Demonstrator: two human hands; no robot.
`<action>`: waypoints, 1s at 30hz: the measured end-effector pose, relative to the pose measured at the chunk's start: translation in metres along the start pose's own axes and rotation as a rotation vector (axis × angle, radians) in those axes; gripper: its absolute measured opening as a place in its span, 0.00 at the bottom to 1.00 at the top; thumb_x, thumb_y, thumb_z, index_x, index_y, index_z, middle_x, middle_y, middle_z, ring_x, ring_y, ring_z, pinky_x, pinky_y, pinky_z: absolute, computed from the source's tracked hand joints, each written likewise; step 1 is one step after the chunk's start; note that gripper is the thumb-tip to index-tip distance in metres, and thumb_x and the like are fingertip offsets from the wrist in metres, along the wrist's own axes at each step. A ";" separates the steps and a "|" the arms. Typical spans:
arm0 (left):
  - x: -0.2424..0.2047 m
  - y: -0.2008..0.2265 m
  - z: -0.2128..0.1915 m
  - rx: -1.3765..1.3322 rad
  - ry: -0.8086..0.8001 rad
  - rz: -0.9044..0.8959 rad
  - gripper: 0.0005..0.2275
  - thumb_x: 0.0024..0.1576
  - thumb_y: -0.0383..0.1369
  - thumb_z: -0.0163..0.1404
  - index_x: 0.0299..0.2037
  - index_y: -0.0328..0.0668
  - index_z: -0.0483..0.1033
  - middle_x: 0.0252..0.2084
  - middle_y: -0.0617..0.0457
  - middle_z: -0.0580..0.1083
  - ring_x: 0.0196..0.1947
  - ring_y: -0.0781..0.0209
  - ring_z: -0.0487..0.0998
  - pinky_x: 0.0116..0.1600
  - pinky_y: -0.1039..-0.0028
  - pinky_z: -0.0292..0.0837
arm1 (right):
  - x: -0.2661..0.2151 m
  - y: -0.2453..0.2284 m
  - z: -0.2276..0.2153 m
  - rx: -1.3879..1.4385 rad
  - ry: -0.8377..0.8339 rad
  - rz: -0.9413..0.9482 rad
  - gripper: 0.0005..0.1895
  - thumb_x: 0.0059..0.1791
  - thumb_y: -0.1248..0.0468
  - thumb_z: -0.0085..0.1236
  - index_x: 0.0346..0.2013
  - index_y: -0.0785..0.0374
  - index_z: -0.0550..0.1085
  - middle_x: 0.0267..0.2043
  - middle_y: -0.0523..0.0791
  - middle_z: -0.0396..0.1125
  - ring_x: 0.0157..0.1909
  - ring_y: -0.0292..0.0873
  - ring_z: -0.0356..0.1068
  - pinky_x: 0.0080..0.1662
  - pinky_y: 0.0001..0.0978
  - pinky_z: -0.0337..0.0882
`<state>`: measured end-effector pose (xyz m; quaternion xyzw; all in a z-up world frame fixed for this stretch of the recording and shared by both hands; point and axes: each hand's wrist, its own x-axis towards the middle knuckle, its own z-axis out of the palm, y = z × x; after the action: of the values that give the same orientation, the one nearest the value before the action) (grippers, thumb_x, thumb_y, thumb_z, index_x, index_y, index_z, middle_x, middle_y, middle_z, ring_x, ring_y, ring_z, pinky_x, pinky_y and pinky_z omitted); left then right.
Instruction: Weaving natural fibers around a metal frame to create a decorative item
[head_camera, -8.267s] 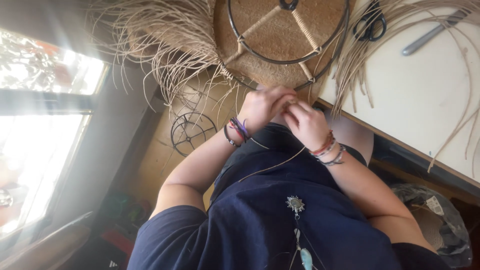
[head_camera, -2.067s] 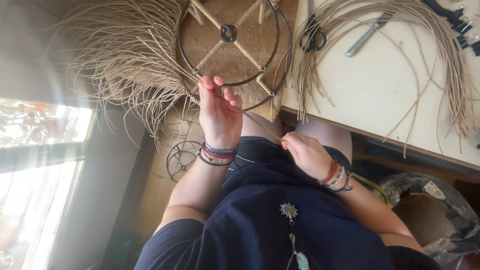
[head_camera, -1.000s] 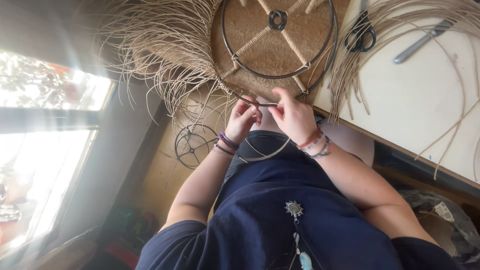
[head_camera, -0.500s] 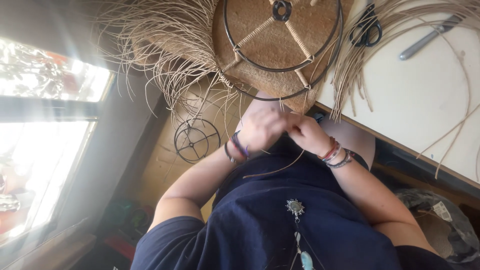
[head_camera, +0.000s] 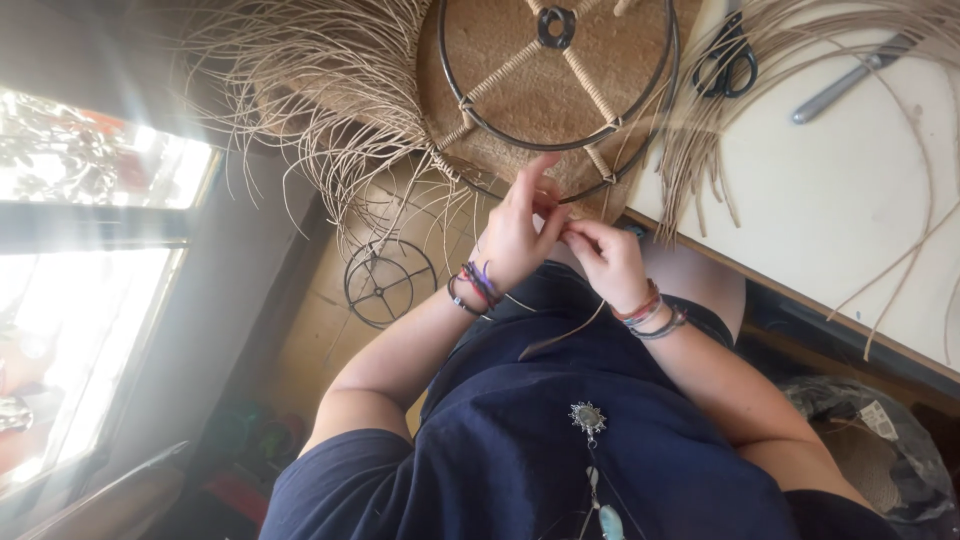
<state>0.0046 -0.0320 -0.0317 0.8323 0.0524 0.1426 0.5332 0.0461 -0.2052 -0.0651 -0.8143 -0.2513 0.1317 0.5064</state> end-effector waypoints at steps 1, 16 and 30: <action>-0.010 -0.001 -0.004 -0.001 -0.003 -0.007 0.30 0.58 0.27 0.56 0.70 0.47 0.58 0.42 0.52 0.78 0.36 0.49 0.84 0.42 0.57 0.82 | -0.004 0.008 0.005 0.001 -0.003 0.006 0.05 0.53 0.63 0.60 0.41 0.53 0.82 0.28 0.44 0.76 0.35 0.49 0.77 0.33 0.36 0.73; -0.066 -0.025 -0.027 0.239 0.015 0.368 0.13 0.61 0.42 0.53 0.46 0.41 0.78 0.35 0.49 0.73 0.35 0.46 0.79 0.40 0.58 0.75 | -0.010 0.006 0.029 0.995 -0.081 0.439 0.12 0.58 0.66 0.49 0.50 0.70 0.74 0.17 0.30 0.43 0.17 0.21 0.51 0.18 0.11 0.55; 0.073 -0.013 0.012 -1.693 0.440 -0.192 0.25 0.67 0.47 0.35 0.17 0.58 0.41 0.15 0.68 0.37 0.14 0.73 0.35 0.20 0.85 0.31 | -0.009 0.014 0.049 1.045 -0.064 0.430 0.08 0.62 0.61 0.39 0.39 0.58 0.62 0.16 0.33 0.37 0.13 0.23 0.40 0.13 0.13 0.44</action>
<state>0.0780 -0.0190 -0.0350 0.1031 0.1005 0.2452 0.9587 0.0191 -0.1781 -0.1006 -0.4840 0.0037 0.3634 0.7960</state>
